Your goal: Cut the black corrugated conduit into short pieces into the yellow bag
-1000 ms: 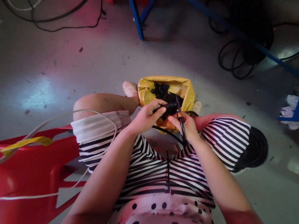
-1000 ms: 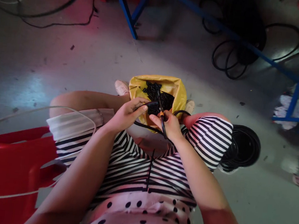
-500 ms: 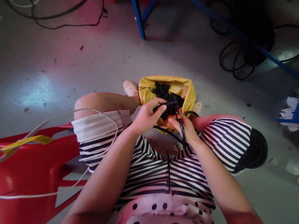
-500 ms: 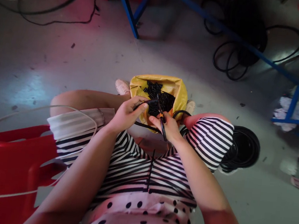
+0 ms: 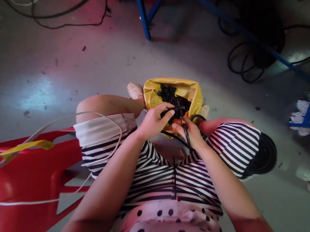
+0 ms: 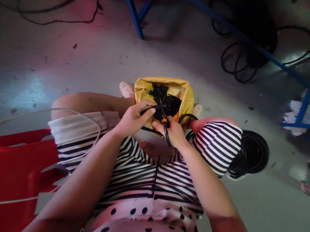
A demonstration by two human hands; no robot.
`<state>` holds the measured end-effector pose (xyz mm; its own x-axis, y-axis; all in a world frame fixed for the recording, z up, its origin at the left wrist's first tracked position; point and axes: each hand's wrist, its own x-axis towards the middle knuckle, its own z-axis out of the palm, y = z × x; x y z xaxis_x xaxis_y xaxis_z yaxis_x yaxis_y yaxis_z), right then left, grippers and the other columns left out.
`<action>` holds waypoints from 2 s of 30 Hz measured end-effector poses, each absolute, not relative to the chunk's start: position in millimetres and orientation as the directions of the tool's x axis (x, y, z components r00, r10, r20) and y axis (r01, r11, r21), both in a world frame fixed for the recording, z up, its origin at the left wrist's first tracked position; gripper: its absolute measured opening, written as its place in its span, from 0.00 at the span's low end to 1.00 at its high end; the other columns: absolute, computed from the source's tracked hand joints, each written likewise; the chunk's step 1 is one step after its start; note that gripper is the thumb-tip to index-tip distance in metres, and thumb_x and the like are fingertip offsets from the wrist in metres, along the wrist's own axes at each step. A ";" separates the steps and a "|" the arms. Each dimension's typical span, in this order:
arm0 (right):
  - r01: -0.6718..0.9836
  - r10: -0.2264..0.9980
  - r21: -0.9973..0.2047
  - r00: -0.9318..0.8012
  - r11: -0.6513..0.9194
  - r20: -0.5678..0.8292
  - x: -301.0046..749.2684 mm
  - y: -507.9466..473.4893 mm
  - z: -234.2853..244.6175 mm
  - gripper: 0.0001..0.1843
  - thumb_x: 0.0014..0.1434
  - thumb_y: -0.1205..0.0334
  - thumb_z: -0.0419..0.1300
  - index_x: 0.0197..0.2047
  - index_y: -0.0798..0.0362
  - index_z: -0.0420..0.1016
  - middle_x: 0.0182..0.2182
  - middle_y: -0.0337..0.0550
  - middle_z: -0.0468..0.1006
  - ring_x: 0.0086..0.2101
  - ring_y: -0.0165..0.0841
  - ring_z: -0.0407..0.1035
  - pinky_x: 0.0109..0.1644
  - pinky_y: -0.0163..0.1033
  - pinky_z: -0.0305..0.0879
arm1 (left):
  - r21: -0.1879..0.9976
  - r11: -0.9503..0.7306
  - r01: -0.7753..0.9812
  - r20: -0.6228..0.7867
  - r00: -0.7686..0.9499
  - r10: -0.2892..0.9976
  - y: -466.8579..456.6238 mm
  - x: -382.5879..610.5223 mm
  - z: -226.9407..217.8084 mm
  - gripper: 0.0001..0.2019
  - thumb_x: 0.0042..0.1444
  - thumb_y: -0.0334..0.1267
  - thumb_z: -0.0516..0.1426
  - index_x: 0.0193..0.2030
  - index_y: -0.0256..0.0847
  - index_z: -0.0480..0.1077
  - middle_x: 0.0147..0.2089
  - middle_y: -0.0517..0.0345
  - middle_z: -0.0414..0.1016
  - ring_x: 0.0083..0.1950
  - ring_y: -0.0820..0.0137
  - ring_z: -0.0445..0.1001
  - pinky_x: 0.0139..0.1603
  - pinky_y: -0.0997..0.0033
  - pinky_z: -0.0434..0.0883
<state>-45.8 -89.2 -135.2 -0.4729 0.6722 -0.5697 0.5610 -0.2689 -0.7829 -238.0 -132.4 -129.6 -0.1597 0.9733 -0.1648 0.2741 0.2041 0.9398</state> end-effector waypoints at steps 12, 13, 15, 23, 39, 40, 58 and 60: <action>0.572 0.670 -0.779 -0.476 -0.256 -0.569 -46.3 -89.6 -138.1 0.24 0.59 0.38 0.67 0.43 0.51 0.72 0.33 0.39 0.78 0.33 0.35 0.71 0.39 0.39 0.64 | 0.917 0.236 0.323 -0.188 -0.171 0.967 -132.5 -235.5 -130.4 0.13 0.67 0.45 0.55 0.48 0.40 0.76 0.49 0.51 0.83 0.51 0.62 0.80 0.56 0.65 0.74; 0.570 0.670 -0.780 -0.477 -0.257 -0.569 -46.4 -89.4 -137.5 0.24 0.59 0.38 0.67 0.43 0.51 0.72 0.33 0.39 0.77 0.33 0.35 0.71 0.39 0.39 0.63 | 0.915 0.234 0.328 -0.187 -0.168 0.968 -132.6 -235.6 -130.7 0.14 0.67 0.45 0.55 0.49 0.40 0.76 0.49 0.51 0.83 0.51 0.62 0.80 0.56 0.65 0.74; 0.564 0.665 -0.783 -0.482 -0.263 -0.571 -46.5 -89.2 -137.3 0.25 0.59 0.38 0.67 0.43 0.51 0.71 0.33 0.39 0.77 0.33 0.35 0.71 0.39 0.39 0.63 | 0.913 0.228 0.339 -0.184 -0.157 0.970 -133.0 -236.1 -131.6 0.14 0.67 0.46 0.55 0.49 0.40 0.76 0.49 0.51 0.83 0.51 0.62 0.80 0.55 0.65 0.74; 0.544 0.649 -0.800 -0.518 -0.253 -0.558 -44.6 -88.6 -142.7 0.25 0.61 0.37 0.65 0.45 0.51 0.72 0.38 0.42 0.79 0.37 0.36 0.73 0.42 0.38 0.65 | 0.899 0.222 0.377 -0.186 -0.129 0.974 -133.7 -236.5 -133.4 0.14 0.68 0.46 0.54 0.50 0.41 0.77 0.49 0.52 0.83 0.51 0.62 0.80 0.54 0.66 0.74; 0.605 0.649 -0.768 -0.500 -0.211 -0.573 -46.7 -88.1 -137.8 0.24 0.63 0.39 0.65 0.49 0.50 0.73 0.41 0.44 0.82 0.41 0.40 0.76 0.46 0.41 0.69 | 0.932 0.218 0.290 -0.175 -0.166 0.970 -132.1 -235.0 -132.9 0.14 0.67 0.45 0.55 0.48 0.39 0.76 0.48 0.52 0.83 0.49 0.63 0.80 0.53 0.67 0.73; 0.600 0.651 -0.772 -0.502 -0.211 -0.569 -46.7 -88.2 -137.6 0.24 0.63 0.39 0.65 0.49 0.50 0.73 0.42 0.44 0.82 0.41 0.40 0.76 0.46 0.41 0.69 | 0.929 0.219 0.299 -0.176 -0.164 0.971 -132.1 -235.0 -132.7 0.13 0.67 0.45 0.55 0.48 0.39 0.76 0.48 0.52 0.83 0.49 0.63 0.80 0.53 0.67 0.73; 0.694 0.695 -0.714 -0.470 -0.089 -0.544 -45.1 -84.8 -133.2 0.29 0.57 0.31 0.66 0.32 0.51 0.71 0.26 0.39 0.74 0.28 0.33 0.66 0.34 0.37 0.58 | 0.890 0.199 0.410 -0.222 0.007 0.975 -135.3 -243.6 -130.1 0.17 0.68 0.46 0.52 0.52 0.40 0.77 0.49 0.51 0.84 0.49 0.60 0.81 0.55 0.63 0.73; 0.709 0.719 -0.702 -0.452 -0.069 -0.528 -46.1 -85.2 -132.1 0.32 0.56 0.28 0.65 0.26 0.50 0.66 0.20 0.36 0.67 0.24 0.30 0.60 0.31 0.37 0.53 | 0.890 0.212 0.403 -0.220 -0.027 0.975 -135.2 -245.0 -132.2 0.17 0.68 0.47 0.53 0.51 0.40 0.77 0.47 0.52 0.84 0.47 0.61 0.81 0.53 0.63 0.74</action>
